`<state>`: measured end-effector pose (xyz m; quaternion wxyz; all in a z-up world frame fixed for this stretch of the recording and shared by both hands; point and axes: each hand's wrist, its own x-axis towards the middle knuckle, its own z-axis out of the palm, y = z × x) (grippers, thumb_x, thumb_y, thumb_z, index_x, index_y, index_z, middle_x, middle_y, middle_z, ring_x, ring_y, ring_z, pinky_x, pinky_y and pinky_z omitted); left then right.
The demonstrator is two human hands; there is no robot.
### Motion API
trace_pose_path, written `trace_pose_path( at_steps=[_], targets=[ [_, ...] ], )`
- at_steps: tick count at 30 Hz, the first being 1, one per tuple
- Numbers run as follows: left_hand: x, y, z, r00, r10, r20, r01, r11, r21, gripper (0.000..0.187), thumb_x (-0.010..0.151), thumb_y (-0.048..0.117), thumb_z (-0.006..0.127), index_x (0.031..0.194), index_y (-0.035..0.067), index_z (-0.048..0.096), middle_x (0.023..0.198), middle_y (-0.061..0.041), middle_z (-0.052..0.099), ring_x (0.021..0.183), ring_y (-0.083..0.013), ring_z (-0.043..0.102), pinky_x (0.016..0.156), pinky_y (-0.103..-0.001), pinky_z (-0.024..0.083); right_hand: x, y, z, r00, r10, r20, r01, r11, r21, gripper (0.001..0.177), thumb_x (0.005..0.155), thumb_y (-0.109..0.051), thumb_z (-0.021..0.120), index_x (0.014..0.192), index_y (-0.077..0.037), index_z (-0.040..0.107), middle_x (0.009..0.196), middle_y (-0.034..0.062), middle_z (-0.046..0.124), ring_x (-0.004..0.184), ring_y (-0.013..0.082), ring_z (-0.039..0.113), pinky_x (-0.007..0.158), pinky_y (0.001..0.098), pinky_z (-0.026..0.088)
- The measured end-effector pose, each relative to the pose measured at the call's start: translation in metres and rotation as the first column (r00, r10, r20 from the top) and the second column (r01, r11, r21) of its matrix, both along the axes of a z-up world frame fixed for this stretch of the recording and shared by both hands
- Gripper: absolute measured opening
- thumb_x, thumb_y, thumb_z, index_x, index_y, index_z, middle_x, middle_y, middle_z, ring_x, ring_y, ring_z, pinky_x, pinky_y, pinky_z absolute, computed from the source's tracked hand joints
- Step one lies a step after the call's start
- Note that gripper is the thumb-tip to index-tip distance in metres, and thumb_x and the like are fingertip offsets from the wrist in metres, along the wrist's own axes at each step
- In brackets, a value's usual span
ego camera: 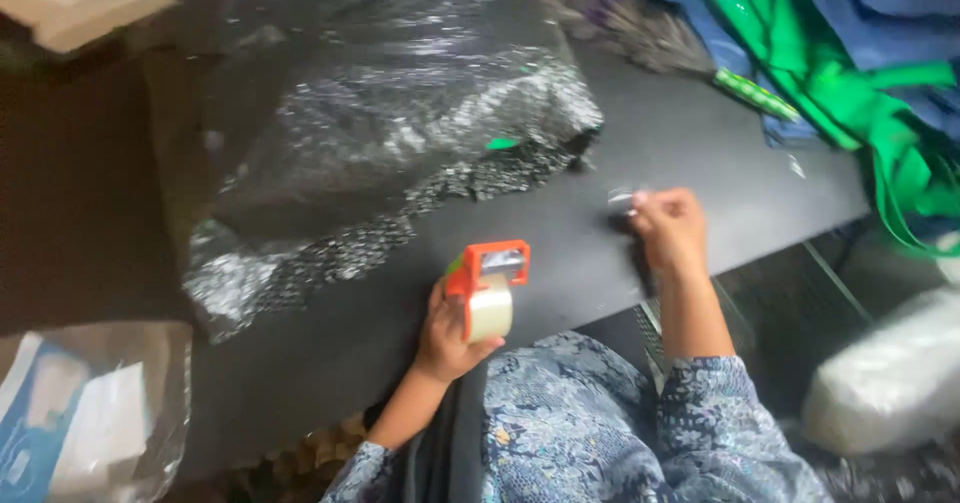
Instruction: Wrapping a green pillow in black bubble wrap and securing it with tape from a dispenser.
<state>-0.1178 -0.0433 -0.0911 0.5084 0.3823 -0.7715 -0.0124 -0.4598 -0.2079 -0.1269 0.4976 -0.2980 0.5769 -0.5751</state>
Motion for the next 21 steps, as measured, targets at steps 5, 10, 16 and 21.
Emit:
trace_pose_path(
  at_steps=[5, 10, 16, 21],
  targets=[
    [0.004, -0.002, -0.004, 0.999, -0.03, 0.01, 0.03, 1.0, -0.008, 0.07, 0.091, 0.057, 0.07, 0.132, 0.001, 0.061, 0.132, -0.015, 0.068, 0.125, -0.0328, 0.063, 0.112, -0.062, 0.041, -0.112, 0.013, -0.016, 0.763, -0.602, 0.234, 0.637, 0.762, -0.117, 0.033, 0.089, 0.001, 0.086, 0.091, -0.009, 0.055, 0.078, 0.0024, 0.058, 0.069, 0.0104, 0.067, 0.059, 0.0151, 0.059],
    [0.009, 0.002, -0.021, 1.0, 0.007, 0.021, -0.008, 0.998, 0.062, 0.076, 0.089, 0.059, 0.068, 0.137, 0.0, 0.059, 0.136, -0.017, 0.065, 0.132, -0.0343, 0.058, 0.117, -0.062, 0.034, -0.176, 0.015, 0.005, 0.502, -0.794, 0.343, 0.862, 0.494, -0.117, 0.037, 0.086, -0.005, 0.088, 0.1, -0.003, 0.054, 0.085, 0.007, 0.07, 0.078, 0.014, 0.078, 0.069, 0.0179, 0.07],
    [0.006, 0.001, -0.018, 1.0, 0.022, 0.006, -0.023, 0.998, 0.062, 0.077, 0.088, 0.058, 0.069, 0.137, 0.0, 0.058, 0.135, -0.019, 0.065, 0.132, -0.0357, 0.058, 0.117, -0.062, 0.034, -0.206, -0.008, -0.002, 0.357, -0.9, 0.251, 0.934, 0.337, -0.12, 0.039, 0.077, -0.004, 0.091, 0.095, -0.002, 0.057, 0.074, 0.0083, 0.069, 0.065, 0.0141, 0.075, 0.061, 0.0176, 0.066],
    [0.008, 0.002, -0.019, 1.0, 0.027, -0.002, -0.026, 0.994, 0.109, 0.076, 0.088, 0.061, 0.067, 0.136, 0.003, 0.059, 0.135, -0.017, 0.065, 0.134, -0.0344, 0.057, 0.12, -0.059, 0.03, -0.231, -0.016, -0.063, 0.363, -0.932, -0.012, 0.932, 0.363, -0.015, 0.04, 0.068, -0.011, 0.095, 0.09, -0.008, 0.062, 0.065, 0.009, 0.073, 0.053, 0.0129, 0.073, 0.048, 0.0183, 0.062]
  ],
)
